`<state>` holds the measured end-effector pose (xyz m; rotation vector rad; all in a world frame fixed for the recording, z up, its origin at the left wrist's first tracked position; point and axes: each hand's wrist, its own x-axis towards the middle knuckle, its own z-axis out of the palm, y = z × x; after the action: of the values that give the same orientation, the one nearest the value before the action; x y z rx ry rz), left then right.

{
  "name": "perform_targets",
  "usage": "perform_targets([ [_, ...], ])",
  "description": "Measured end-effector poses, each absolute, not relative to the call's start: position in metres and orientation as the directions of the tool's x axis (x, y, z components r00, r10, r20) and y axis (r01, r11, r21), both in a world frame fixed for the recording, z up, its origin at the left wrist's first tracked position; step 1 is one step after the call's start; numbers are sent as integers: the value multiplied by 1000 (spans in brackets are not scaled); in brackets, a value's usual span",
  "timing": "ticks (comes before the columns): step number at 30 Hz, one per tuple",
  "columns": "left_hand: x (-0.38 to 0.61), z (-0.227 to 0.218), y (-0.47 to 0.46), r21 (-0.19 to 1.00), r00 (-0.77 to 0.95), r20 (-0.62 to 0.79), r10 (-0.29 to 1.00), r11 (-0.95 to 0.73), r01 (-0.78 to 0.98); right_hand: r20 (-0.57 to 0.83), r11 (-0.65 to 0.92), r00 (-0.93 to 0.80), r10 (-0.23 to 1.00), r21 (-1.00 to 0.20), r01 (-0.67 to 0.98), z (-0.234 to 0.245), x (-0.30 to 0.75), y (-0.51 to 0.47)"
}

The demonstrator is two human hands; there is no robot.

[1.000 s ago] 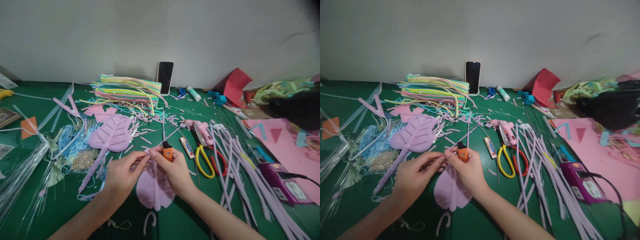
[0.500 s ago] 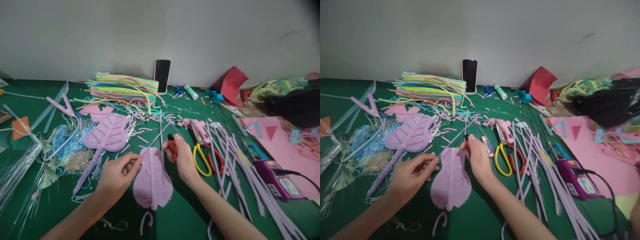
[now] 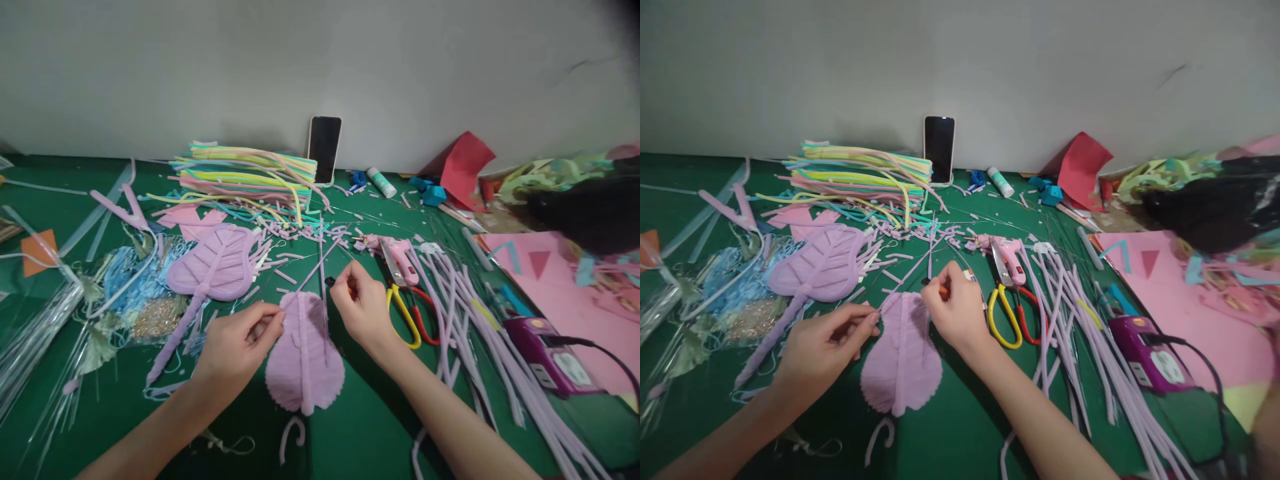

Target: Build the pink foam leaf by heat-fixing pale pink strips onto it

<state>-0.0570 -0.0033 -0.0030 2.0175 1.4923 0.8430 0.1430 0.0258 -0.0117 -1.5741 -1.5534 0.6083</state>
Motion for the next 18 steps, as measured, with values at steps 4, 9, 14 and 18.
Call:
perform_targets([
  [4, -56, -4, -4, 701, 198, 198, 960, -280, 656, 254, 115, 141, 957, -777, 619, -11, 142, 27],
  [9, -54, -3, -3, 736, 186, 173, 967, -252, 628, 290, 126, 160, 944, -761, 636, -9, 143, 26],
  [14, -54, -1, -3, 726, 181, 137, 974, -224, 651, 306, 126, 152, 940, -725, 677, -10, 143, 24],
  [18, -54, 0, -3, 711, 186, 140, 973, -229, 665, 300, 141, 117, 947, -713, 687, -10, 142, 23],
])
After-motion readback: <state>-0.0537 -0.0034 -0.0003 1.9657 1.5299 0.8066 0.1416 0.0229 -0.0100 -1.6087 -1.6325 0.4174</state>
